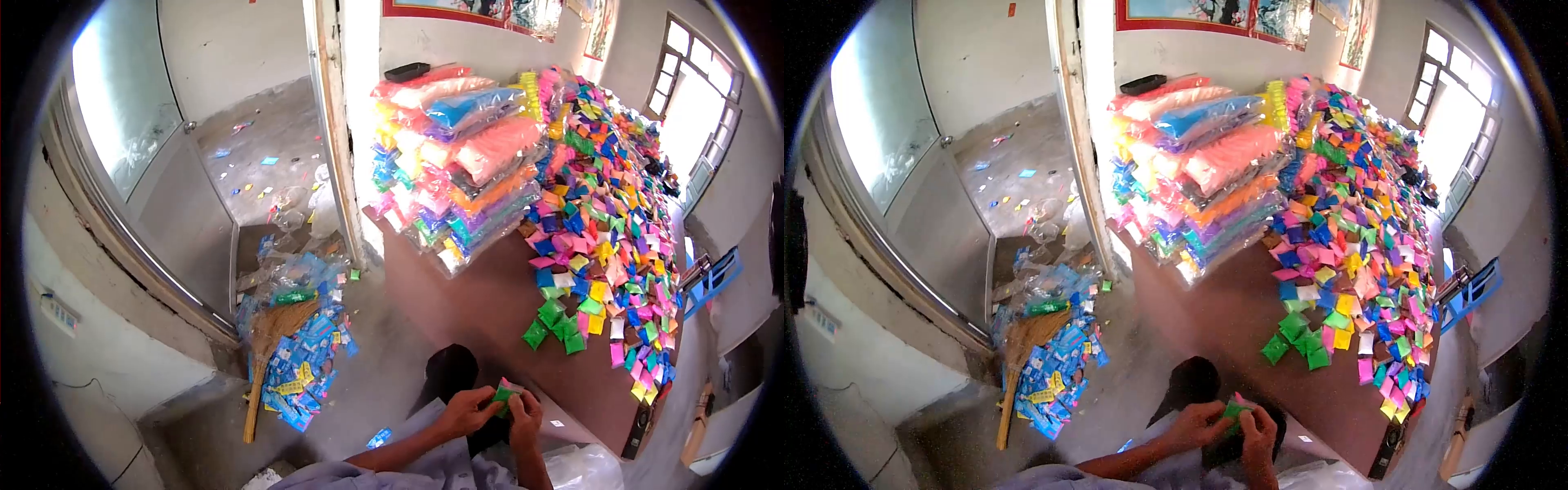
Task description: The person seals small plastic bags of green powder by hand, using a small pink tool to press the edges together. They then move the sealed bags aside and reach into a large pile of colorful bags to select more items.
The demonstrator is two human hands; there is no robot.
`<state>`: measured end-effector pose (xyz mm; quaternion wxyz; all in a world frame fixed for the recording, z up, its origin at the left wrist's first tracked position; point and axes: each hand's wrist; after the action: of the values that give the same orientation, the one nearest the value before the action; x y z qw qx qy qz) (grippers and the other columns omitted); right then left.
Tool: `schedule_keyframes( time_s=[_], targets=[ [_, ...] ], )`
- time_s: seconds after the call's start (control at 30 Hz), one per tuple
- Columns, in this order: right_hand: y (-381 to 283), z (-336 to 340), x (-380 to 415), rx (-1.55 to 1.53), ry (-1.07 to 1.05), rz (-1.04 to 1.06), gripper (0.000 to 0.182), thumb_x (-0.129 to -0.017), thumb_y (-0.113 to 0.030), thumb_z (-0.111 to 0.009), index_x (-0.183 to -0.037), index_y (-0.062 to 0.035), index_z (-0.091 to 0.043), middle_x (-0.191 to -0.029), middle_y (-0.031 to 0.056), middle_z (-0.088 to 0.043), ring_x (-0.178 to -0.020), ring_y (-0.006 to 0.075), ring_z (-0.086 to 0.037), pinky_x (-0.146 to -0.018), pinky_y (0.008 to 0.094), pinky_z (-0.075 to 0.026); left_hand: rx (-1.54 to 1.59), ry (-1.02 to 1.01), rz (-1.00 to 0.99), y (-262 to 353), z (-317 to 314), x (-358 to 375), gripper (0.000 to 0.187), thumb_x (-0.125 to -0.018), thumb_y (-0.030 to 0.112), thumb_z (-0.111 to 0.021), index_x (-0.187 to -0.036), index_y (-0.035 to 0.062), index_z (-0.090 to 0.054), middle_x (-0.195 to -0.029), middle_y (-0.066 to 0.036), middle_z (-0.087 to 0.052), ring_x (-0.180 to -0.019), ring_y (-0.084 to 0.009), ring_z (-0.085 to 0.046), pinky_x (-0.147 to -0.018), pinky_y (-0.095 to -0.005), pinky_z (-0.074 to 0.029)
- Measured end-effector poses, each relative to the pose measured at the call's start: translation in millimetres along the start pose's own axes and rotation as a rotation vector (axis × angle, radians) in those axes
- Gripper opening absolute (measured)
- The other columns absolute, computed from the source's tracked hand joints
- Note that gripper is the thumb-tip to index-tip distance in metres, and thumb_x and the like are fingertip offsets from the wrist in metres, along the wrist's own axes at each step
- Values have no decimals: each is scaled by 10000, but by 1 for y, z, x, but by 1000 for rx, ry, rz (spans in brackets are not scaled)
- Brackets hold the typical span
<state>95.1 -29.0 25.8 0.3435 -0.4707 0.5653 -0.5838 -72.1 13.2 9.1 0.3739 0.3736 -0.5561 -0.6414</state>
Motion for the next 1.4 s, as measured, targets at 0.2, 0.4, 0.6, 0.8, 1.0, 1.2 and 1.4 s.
schedule_keyframes(
  time_s=[0.2, 0.4, 0.6, 0.8, 1.0, 1.2, 1.4],
  targets=[
    [5, -12, -6, -67, -58, -28, 167, -1030, -152, -631, -979, -9, -701, -880, -23, -638, -795, 70, -529, -699, 264, -433, -153, 3, 71, 6, 14, 1, 272, -1005, 255, -734, -1086, 9, -650, -791, -100, -630, -713, -135, -572, -647, -352, -485],
    [2, -26, -17, -45, -31, -20, 161, -1038, -153, -625, -982, -14, -685, -895, -27, -624, -807, 73, -520, -704, 273, -432, 150, 45, 129, -2, 14, 4, 344, -989, 283, -761, -1189, 16, -678, -887, -88, -710, -780, -128, -622, -699, -332, -514],
    [11, -42, -15, -40, -145, 19, 186, -1067, -178, -614, -1131, -30, -707, -955, -29, -665, -836, 48, -580, -742, 230, -468, -107, 148, 99, -1, 37, 10, 253, -978, 241, -757, -1085, 21, -688, -791, -82, -691, -680, -144, -619, -639, -346, -514],
    [13, -46, -10, -30, -253, 18, 200, -1058, -160, -625, -1170, -16, -708, -1002, -35, -666, -879, 53, -583, -770, 239, -475, 2, 118, 168, 10, 49, 25, 252, -1013, 258, -727, -1102, 24, -701, -859, -45, -697, -779, -108, -608, -691, -321, -503],
    [-2, -48, 12, 144, -197, 114, 114, -979, -104, -659, -1006, -7, -713, -884, -28, -629, -807, 74, -538, -699, 268, -445, 234, 170, 90, 15, 45, 39, 248, -1019, 248, -726, -1164, 47, -718, -876, 11, -680, -783, -71, -579, -692, -275, -490],
    [3, -36, 17, 97, -213, 106, 141, -994, -117, -648, -1052, -5, -712, -903, -36, -631, -828, 73, -542, -708, 267, -443, 110, 136, 71, 6, 37, 39, 199, -1023, 199, -716, -1150, 45, -707, -884, 21, -660, -774, -52, -561, -668, -250, -471],
    [-16, -33, 23, 2, -170, 132, 154, -1012, -137, -647, -1074, -11, -710, -918, -37, -621, -859, 77, -552, -753, 256, -452, 82, 130, -148, 29, 33, 36, 175, -1010, 153, -724, -1146, 46, -706, -869, 7, -661, -761, -47, -557, -662, -249, -471]
  ],
)
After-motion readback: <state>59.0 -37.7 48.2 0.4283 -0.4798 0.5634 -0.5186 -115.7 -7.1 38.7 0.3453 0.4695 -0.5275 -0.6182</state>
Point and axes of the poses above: each hand's wrist, its own x-axis away from the middle knuckle, its own z-axis out of the back of the hand, y = z × x
